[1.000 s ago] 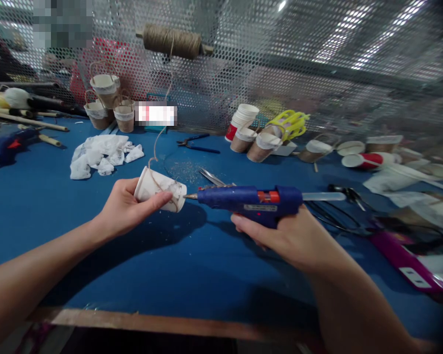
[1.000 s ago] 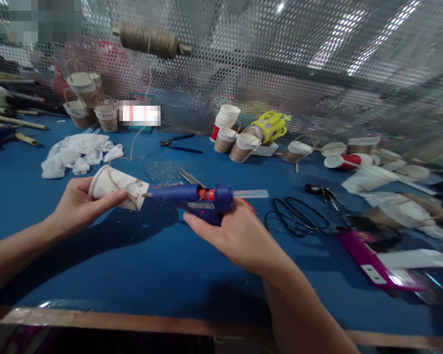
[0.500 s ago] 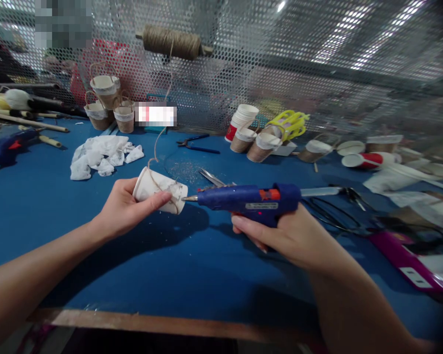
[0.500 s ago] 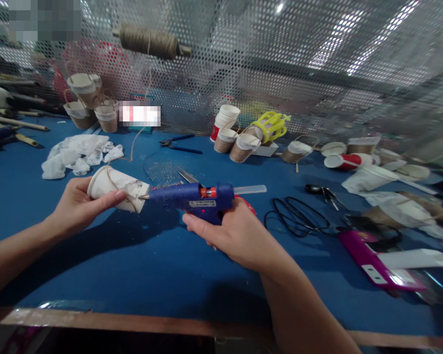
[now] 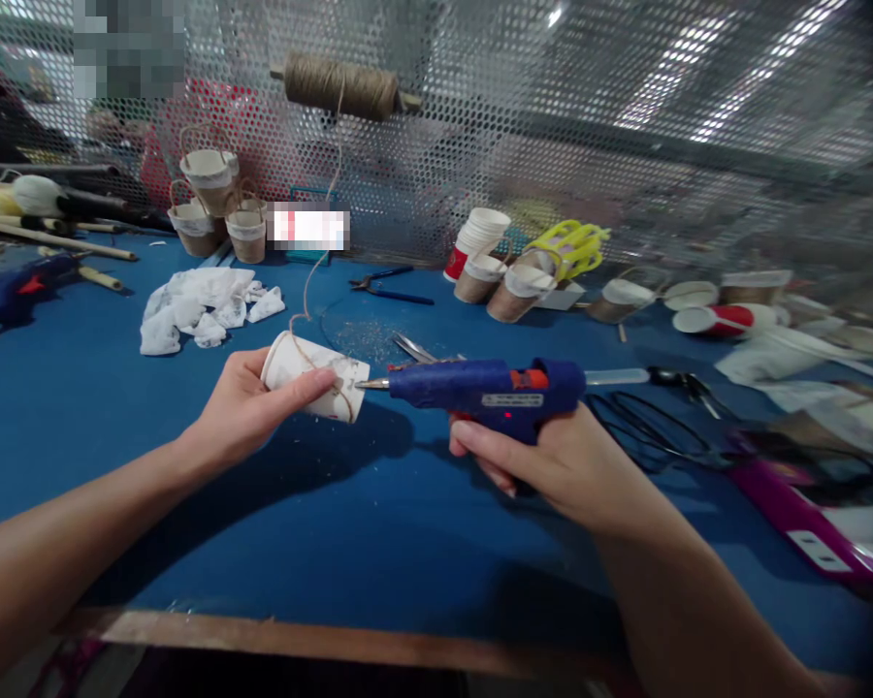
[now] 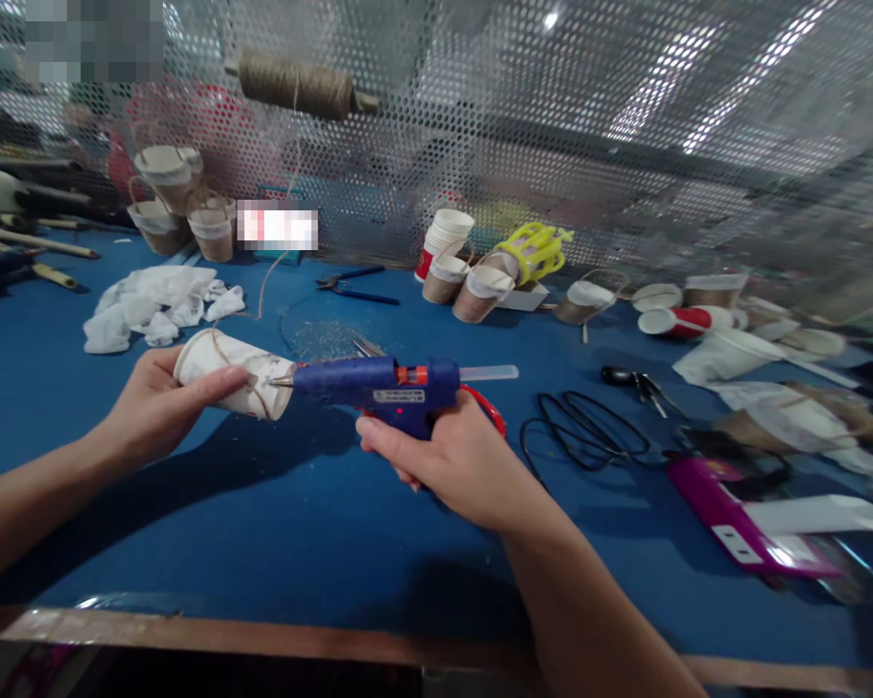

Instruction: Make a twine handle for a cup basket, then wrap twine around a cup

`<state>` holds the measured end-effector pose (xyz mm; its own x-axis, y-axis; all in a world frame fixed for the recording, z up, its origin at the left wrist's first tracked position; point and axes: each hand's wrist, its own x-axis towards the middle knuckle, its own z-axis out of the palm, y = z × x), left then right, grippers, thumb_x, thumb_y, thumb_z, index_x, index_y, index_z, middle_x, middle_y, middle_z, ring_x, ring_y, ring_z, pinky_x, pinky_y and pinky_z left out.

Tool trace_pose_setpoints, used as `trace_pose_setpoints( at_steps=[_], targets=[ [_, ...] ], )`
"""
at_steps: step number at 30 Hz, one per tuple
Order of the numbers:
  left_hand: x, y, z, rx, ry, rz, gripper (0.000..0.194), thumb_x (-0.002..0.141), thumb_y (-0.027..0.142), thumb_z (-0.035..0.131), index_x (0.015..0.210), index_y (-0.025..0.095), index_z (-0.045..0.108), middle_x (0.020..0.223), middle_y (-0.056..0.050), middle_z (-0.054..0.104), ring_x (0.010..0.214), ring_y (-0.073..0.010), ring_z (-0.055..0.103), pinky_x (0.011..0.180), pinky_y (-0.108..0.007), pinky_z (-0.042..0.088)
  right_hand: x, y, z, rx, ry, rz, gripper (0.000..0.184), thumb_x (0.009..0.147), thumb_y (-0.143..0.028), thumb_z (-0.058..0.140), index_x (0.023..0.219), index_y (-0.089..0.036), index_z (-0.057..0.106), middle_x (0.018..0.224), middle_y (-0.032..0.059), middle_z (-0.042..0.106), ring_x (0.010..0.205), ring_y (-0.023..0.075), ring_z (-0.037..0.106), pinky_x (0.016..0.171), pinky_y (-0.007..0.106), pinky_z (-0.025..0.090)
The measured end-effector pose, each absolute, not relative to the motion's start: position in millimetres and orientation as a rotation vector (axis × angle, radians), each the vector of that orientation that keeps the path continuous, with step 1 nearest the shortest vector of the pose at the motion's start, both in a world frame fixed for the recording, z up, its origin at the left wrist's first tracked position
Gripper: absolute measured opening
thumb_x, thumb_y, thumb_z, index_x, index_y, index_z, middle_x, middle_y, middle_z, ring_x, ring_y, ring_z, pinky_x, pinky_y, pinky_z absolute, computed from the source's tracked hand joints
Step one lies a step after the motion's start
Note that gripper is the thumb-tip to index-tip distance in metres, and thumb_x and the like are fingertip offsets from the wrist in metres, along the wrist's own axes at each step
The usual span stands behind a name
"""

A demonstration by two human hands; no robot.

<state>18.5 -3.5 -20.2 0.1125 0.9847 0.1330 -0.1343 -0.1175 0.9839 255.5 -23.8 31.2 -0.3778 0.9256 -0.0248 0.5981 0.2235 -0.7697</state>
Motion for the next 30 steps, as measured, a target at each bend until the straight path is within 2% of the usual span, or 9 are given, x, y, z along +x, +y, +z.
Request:
trace_pose_setpoints(
  at_steps=[11, 18, 30],
  targets=[
    [20.4, -2.4, -20.8, 1.179, 0.963, 1.268, 0.016, 0.066, 0.028, 0.07, 0.073, 0.015, 0.068, 0.068, -0.004, 0.071, 0.06, -0.0139, 0.064, 0.058, -0.022, 0.052, 252.2, -26.5, 30.8, -1.383, -2.056, 1.009, 0.021, 0.076, -0.036, 0.054, 0.065, -0.018, 0.057, 0.04, -0.006, 0.046, 0.036, 0.0073, 0.044, 0.037, 0.019, 0.039],
    [20.8, -4.4, -20.1, 1.204, 0.977, 1.307, 0.016, 0.066, 0.028, 0.07, 0.074, 0.014, 0.068, 0.072, -0.006, 0.071, 0.064, -0.0142, 0.063, 0.059, -0.022, 0.051, 254.6, -23.5, 30.0, -1.424, -2.051, 1.015, 0.025, 0.077, -0.039, 0.053, 0.065, -0.017, 0.058, 0.041, -0.0055, 0.047, 0.036, 0.0072, 0.045, 0.039, 0.019, 0.04],
    [17.7, -8.2, -22.5, 1.379, 1.019, 1.326, 0.016, 0.067, 0.029, 0.069, 0.072, 0.014, 0.07, 0.069, -0.005, 0.07, 0.061, -0.0148, 0.061, 0.055, -0.022, 0.049, 257.4, -17.7, 25.1, -1.334, -1.875, 1.255, 0.028, 0.08, -0.04, 0.053, 0.068, -0.016, 0.055, 0.041, -0.006, 0.044, 0.037, 0.0062, 0.042, 0.038, 0.019, 0.032]
  ],
)
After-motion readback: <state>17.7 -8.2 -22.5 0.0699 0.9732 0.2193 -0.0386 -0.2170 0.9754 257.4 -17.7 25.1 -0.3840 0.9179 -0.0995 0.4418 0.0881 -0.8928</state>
